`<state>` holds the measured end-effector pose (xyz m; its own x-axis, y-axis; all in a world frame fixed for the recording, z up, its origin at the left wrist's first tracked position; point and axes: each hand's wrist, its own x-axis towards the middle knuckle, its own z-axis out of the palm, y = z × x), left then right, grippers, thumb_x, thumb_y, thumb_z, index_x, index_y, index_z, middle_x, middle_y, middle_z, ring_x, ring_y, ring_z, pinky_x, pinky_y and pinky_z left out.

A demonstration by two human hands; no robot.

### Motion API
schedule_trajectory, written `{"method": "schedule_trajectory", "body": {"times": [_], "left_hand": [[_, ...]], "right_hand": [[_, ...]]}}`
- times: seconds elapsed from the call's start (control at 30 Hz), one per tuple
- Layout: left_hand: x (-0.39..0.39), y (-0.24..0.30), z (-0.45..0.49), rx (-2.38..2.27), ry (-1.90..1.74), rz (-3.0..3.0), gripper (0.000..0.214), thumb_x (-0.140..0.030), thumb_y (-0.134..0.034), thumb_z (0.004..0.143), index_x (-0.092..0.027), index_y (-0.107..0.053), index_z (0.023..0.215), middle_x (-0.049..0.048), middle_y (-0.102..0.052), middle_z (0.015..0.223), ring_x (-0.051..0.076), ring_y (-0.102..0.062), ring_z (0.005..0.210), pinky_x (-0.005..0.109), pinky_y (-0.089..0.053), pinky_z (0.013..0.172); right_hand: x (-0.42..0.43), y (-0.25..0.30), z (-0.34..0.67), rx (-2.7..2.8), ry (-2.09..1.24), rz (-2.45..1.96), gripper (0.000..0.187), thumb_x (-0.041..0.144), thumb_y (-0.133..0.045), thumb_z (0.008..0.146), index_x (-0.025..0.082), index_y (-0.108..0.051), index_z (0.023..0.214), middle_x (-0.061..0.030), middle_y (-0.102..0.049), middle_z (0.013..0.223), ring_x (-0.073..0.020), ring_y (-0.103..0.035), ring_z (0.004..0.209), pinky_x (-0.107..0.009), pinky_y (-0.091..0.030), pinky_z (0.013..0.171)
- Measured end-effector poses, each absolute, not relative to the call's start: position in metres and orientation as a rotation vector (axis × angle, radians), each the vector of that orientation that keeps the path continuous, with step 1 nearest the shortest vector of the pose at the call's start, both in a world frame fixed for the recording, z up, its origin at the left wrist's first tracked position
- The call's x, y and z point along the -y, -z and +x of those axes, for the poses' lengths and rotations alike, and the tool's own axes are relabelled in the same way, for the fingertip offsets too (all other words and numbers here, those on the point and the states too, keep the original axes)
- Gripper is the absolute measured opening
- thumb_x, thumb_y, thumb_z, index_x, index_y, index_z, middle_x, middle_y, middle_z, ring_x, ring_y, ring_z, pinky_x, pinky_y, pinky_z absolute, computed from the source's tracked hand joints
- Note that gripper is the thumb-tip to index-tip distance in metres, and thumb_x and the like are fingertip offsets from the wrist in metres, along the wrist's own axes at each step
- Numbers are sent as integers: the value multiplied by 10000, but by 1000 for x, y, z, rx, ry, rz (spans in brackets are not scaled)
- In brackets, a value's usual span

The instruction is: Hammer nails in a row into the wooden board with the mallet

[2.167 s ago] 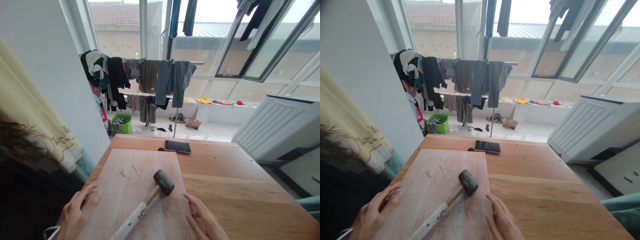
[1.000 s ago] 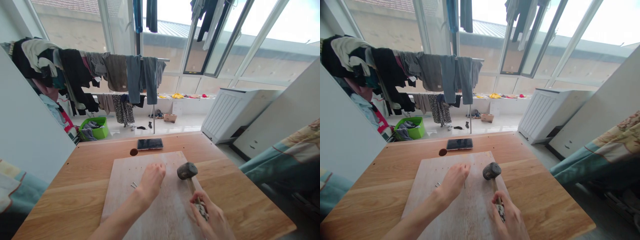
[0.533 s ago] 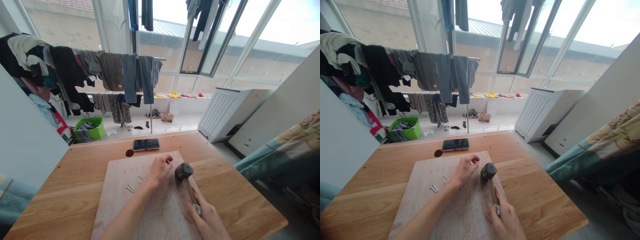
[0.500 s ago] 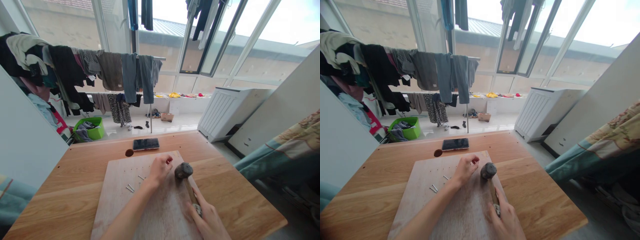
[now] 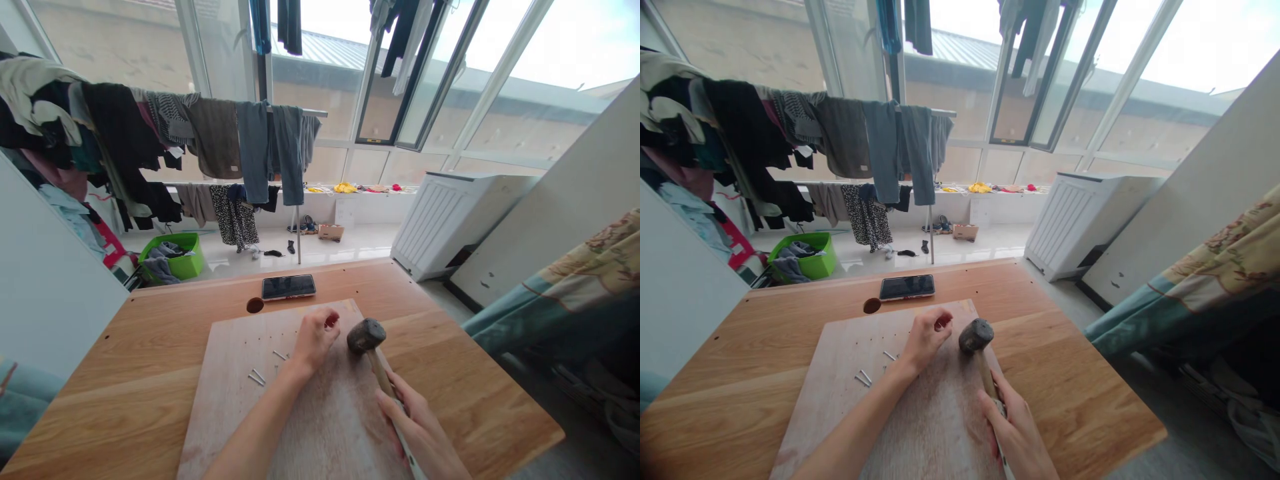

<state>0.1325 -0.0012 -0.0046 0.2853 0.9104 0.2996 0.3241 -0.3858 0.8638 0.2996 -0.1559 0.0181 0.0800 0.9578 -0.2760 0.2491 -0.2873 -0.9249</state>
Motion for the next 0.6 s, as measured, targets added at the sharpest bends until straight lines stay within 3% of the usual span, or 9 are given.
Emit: {"method": "schedule_trajectory", "body": {"times": [0.33, 0.5, 0.6], "left_hand": [[-2, 9, 134, -1114, -1058, 1865, 98, -129, -605, 827, -164, -696, 842, 16, -698, 765, 154, -620, 691, 256, -474, 683], [-2, 11, 135, -1124, -1042, 1868, 125, -117, -594, 828, -173, -702, 860, 17, -697, 776, 159, -630, 696, 263, -479, 691], [-2, 12, 135, -1121, -1037, 1858, 132, -108, -591, 828, -177, -697, 862, 18, -708, 776, 164, -641, 700, 267, -488, 695]], "right_hand": [[146, -10, 294, 1147, -1254, -1604, 708, 578, -586, 888, 79, -501, 1383, 121, -426, 393, -110, -370, 324, -214, -336, 328], [147, -12, 293, 1029, -1328, -1592, 640, 584, -613, 871, 169, -477, 1340, 61, -593, 654, -94, -470, 330, -199, -353, 285], [142, -16, 291, 1050, -1289, -1586, 603, 568, -609, 879, 169, -487, 1315, 69, -580, 670, -77, -453, 312, -194, -352, 281]]}}
